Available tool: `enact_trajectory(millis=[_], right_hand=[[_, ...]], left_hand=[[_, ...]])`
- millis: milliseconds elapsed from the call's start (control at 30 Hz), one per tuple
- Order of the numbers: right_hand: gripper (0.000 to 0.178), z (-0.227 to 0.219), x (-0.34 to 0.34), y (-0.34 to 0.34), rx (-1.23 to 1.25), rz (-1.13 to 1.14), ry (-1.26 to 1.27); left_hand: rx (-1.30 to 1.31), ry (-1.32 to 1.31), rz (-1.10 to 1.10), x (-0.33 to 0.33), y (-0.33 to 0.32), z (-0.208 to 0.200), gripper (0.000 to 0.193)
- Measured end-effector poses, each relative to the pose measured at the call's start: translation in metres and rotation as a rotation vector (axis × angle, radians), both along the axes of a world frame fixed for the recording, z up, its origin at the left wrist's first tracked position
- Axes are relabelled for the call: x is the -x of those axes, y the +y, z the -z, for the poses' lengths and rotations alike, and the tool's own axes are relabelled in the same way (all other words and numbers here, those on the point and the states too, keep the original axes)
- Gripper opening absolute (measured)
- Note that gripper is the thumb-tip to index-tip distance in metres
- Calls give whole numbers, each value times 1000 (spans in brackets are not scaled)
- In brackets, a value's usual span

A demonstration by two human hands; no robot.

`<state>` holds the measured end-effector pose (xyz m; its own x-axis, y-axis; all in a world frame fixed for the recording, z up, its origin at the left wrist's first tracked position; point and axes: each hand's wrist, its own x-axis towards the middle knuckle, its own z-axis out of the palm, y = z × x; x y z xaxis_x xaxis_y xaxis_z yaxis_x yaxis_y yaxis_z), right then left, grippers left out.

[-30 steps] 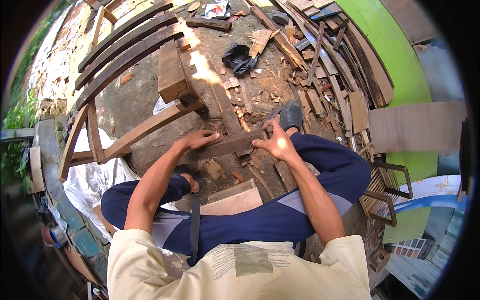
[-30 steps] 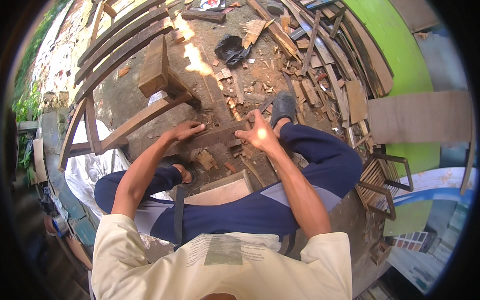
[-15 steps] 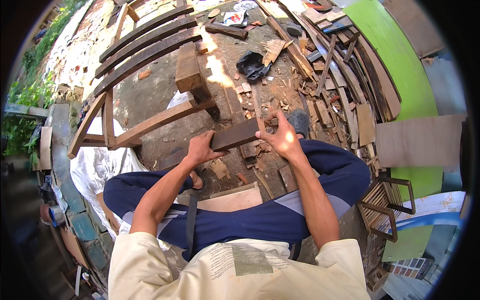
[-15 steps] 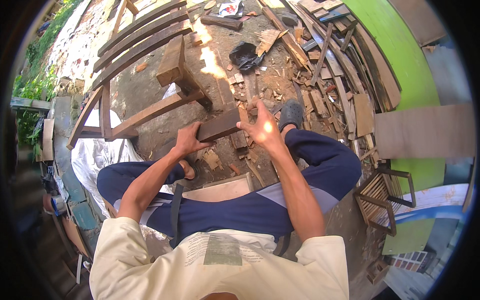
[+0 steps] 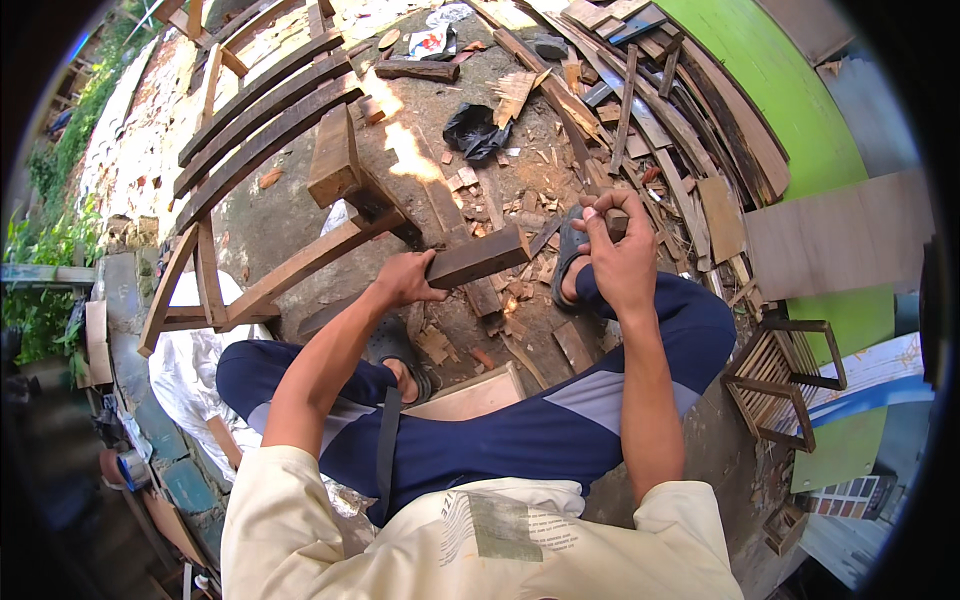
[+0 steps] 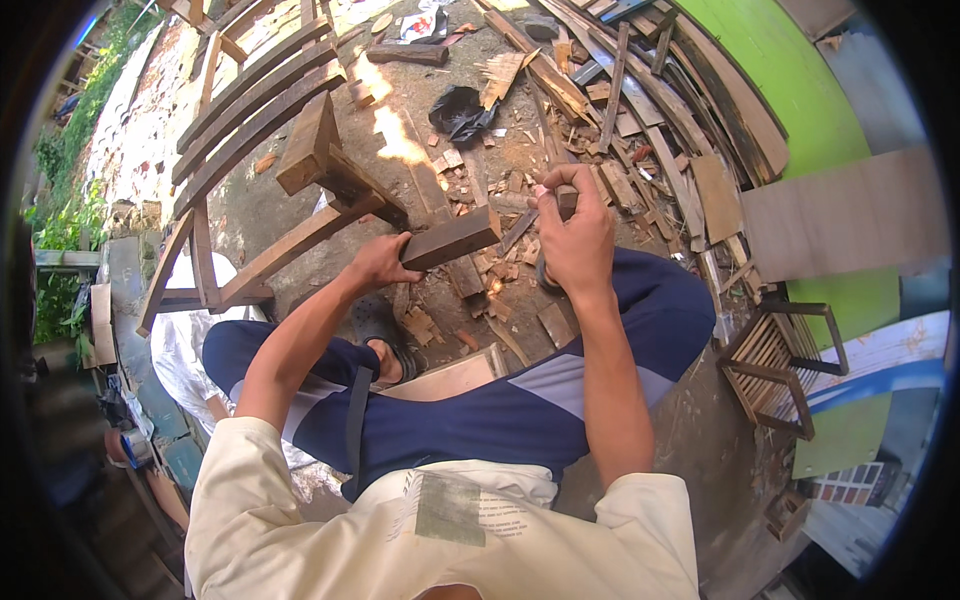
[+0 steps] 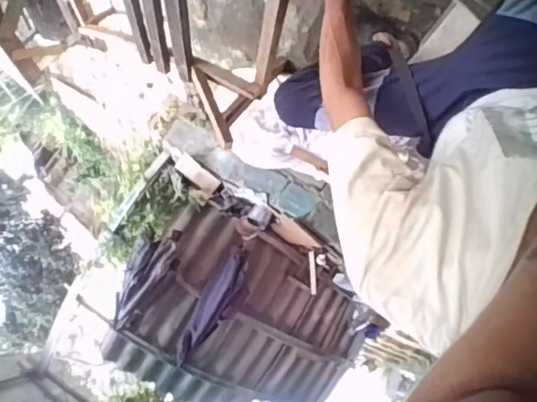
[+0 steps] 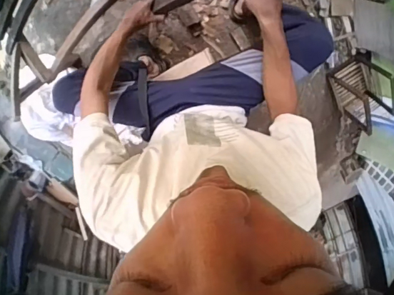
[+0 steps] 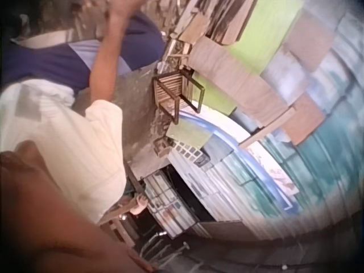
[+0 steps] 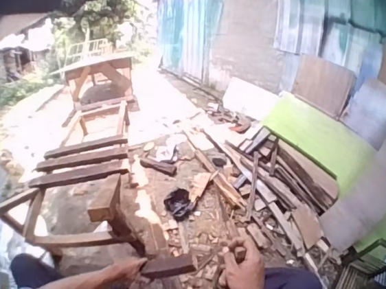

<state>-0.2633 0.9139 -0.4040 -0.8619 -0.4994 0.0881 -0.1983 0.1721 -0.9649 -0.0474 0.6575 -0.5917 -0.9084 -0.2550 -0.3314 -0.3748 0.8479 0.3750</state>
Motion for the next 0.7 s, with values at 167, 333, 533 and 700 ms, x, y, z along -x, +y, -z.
enact_trajectory(millis=[167, 333, 533, 700], right_hand=[[10, 1, 4, 11, -86, 53, -92], [9, 4, 5, 11, -147, 60, -197], [28, -17, 0, -9, -230, 41, -326], [41, -25, 2, -43, -278, -30, -354]], left_hand=[[-35, -223, 9, 19, -20, 53, 88], [-142, -296, -40, 25, -32, 93, 97], [-249, 6, -232, -11, -13, 147, 107], [-182, -137, -354, -7, -2, 130, 108]])
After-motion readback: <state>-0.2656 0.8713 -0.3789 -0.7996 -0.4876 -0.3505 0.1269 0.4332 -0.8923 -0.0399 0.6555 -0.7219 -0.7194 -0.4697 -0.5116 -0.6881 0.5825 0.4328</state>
